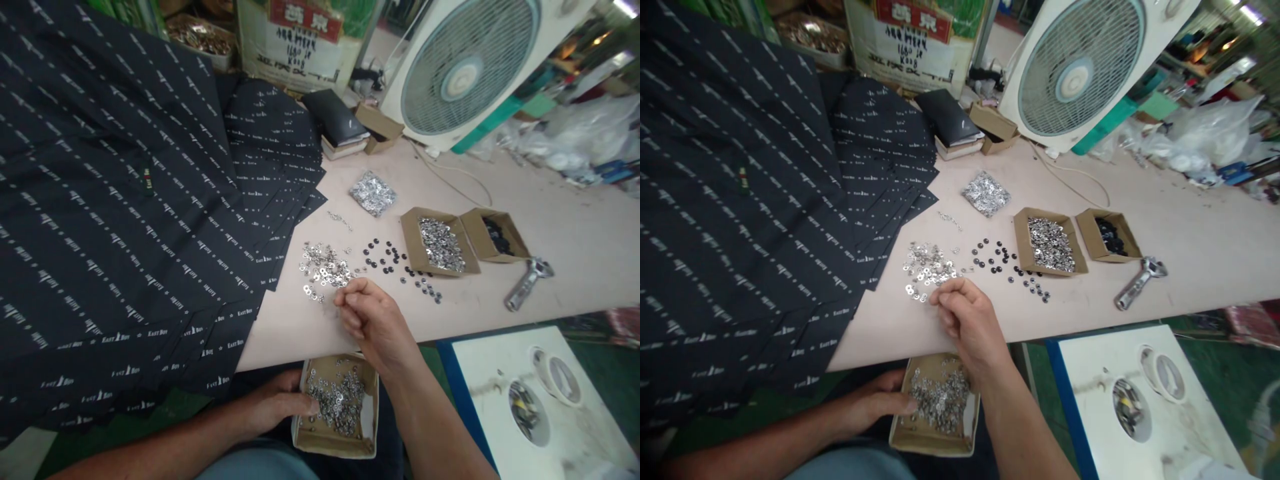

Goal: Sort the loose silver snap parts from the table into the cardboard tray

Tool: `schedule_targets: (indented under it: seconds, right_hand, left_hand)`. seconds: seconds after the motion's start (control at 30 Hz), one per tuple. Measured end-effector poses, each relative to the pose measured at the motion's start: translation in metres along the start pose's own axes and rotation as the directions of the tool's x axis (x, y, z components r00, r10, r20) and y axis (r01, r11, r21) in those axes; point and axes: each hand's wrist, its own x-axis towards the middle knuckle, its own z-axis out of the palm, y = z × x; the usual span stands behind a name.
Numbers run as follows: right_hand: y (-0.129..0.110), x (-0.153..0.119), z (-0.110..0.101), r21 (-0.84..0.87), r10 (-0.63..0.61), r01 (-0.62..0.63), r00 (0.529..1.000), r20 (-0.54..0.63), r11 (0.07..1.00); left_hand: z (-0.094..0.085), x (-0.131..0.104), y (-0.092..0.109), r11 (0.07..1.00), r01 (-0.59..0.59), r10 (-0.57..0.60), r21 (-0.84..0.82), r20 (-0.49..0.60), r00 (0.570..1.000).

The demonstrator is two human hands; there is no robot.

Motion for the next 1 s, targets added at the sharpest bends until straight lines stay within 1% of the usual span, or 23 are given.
schedule_targets:
  seconds: [0.03, 0.07, 0.1, 0.17, 0.2, 0.23, 0.27, 0.3, 0.37, 0.43, 0.5, 0.57, 0.6, 0.67, 0.7, 0.73, 0.77, 0.8, 0.83, 0.87, 0.93, 0.97, 1.0]
  right_hand:
    - [0.0, 0.003, 0.001, -0.097, -0.019, 0.018, 1.0, -0.008, 0.995]
    - [0.0, 0.005, 0.003, -0.239, -0.058, 0.053, 0.998, -0.013, 0.97]
    - [0.0, 0.007, 0.005, -0.401, -0.112, 0.101, 0.994, -0.004, 0.911]
    - [0.0, 0.012, 0.008, -0.679, -0.227, 0.207, 0.972, 0.06, 0.705]
    - [0.0, 0.013, 0.01, -0.764, -0.271, 0.248, 0.957, 0.1, 0.596]
    - [0.001, 0.015, 0.011, -0.816, -0.304, 0.277, 0.944, 0.132, 0.507]
    - [0.001, 0.016, 0.012, -0.847, -0.324, 0.297, 0.933, 0.158, 0.442]
    - [0.002, 0.017, 0.012, -0.862, -0.333, 0.306, 0.927, 0.173, 0.403]
    - [0.003, 0.019, 0.013, -0.873, -0.328, 0.307, 0.927, 0.184, 0.379]
    - [0.003, 0.019, 0.013, -0.871, -0.312, 0.301, 0.932, 0.183, 0.388]
    - [0.002, 0.019, 0.013, -0.863, -0.289, 0.285, 0.942, 0.172, 0.416]
    - [-0.001, 0.018, 0.011, -0.834, -0.265, 0.255, 0.954, 0.137, 0.49]
    - [-0.002, 0.017, 0.01, -0.802, -0.248, 0.232, 0.963, 0.108, 0.551]
    - [-0.006, 0.015, 0.006, -0.653, -0.183, 0.16, 0.983, 0.034, 0.741]
    - [-0.007, 0.014, 0.004, -0.523, -0.127, 0.11, 0.992, 0.004, 0.845]
    - [-0.008, 0.013, 0.002, -0.366, -0.062, 0.056, 0.998, -0.007, 0.929]
    - [-0.009, 0.012, 0.0, -0.205, 0.002, -0.001, 1.0, 0.006, 0.979]
    - [-0.009, 0.012, -0.001, -0.063, 0.053, -0.051, 0.998, 0.035, 0.997]
    - [-0.01, 0.011, -0.002, 0.041, 0.085, -0.088, 0.994, 0.072, 0.995]
    - [-0.01, 0.011, -0.002, 0.103, 0.102, -0.112, 0.99, 0.102, 0.988]
    - [-0.01, 0.011, 0.0, 0.139, 0.118, -0.137, 0.984, 0.135, 0.981]
    - [-0.01, 0.011, 0.001, 0.115, 0.122, -0.138, 0.983, 0.136, 0.984]
    - [-0.009, 0.011, 0.003, 0.054, 0.114, -0.122, 0.986, 0.125, 0.991]
  left_hand:
    - [0.0, 0.0, 0.0, 1.0, 0.006, -0.006, 0.002, -0.009, 1.0]
    - [-0.001, 0.0, -0.001, 1.0, 0.011, -0.011, 0.002, -0.016, 1.0]
    - [-0.001, 0.0, -0.001, 1.0, 0.014, -0.014, 0.003, -0.019, 1.0]
    - [-0.001, 0.0, -0.002, 1.0, 0.013, -0.013, 0.006, -0.017, 1.0]
    - [-0.002, 0.0, -0.002, 1.0, 0.009, -0.009, 0.007, -0.013, 1.0]
    - [-0.002, 0.0, -0.002, 1.0, 0.007, -0.006, 0.008, -0.007, 1.0]
    - [-0.002, 0.0, -0.002, 1.0, 0.003, -0.003, 0.008, -0.002, 1.0]
    - [-0.002, 0.001, -0.002, 1.0, 0.002, -0.002, 0.006, 0.002, 1.0]
    - [-0.002, 0.001, -0.002, 1.0, 0.004, -0.004, 0.005, 0.001, 1.0]
    - [-0.002, 0.001, -0.002, 1.0, 0.008, -0.008, 0.012, -0.004, 1.0]
    - [-0.001, 0.001, -0.002, 1.0, 0.008, -0.008, 0.014, -0.003, 1.0]
    - [-0.001, 0.0, -0.002, 1.0, 0.005, -0.005, -0.002, 0.002, 1.0]
    - [-0.001, 0.0, -0.003, 1.0, 0.003, -0.003, -0.01, 0.007, 1.0]
    - [-0.002, 0.0, -0.003, 1.0, -0.002, 0.002, -0.018, 0.012, 1.0]
    - [-0.002, 0.0, -0.003, 1.0, -0.004, 0.004, -0.013, 0.013, 1.0]
    - [-0.002, -0.001, -0.003, 1.0, -0.006, 0.007, -0.005, 0.015, 1.0]
    - [-0.001, 0.0, -0.002, 1.0, -0.007, 0.007, 0.0, 0.015, 1.0]
    - [-0.001, 0.0, -0.002, 1.0, -0.008, 0.008, 0.002, 0.015, 1.0]
    - [0.0, 0.0, -0.001, 1.0, -0.008, 0.008, 0.003, 0.014, 1.0]
    - [0.0, 0.0, -0.001, 1.0, -0.009, 0.009, 0.003, 0.013, 1.0]
    - [0.001, 0.001, 0.0, 1.0, -0.005, 0.005, -0.002, 0.008, 1.0]
    - [0.001, 0.001, -0.001, 1.0, -0.002, 0.002, -0.006, 0.007, 1.0]
    - [0.001, 0.001, -0.001, 1.0, -0.001, 0.001, -0.011, 0.007, 1.0]
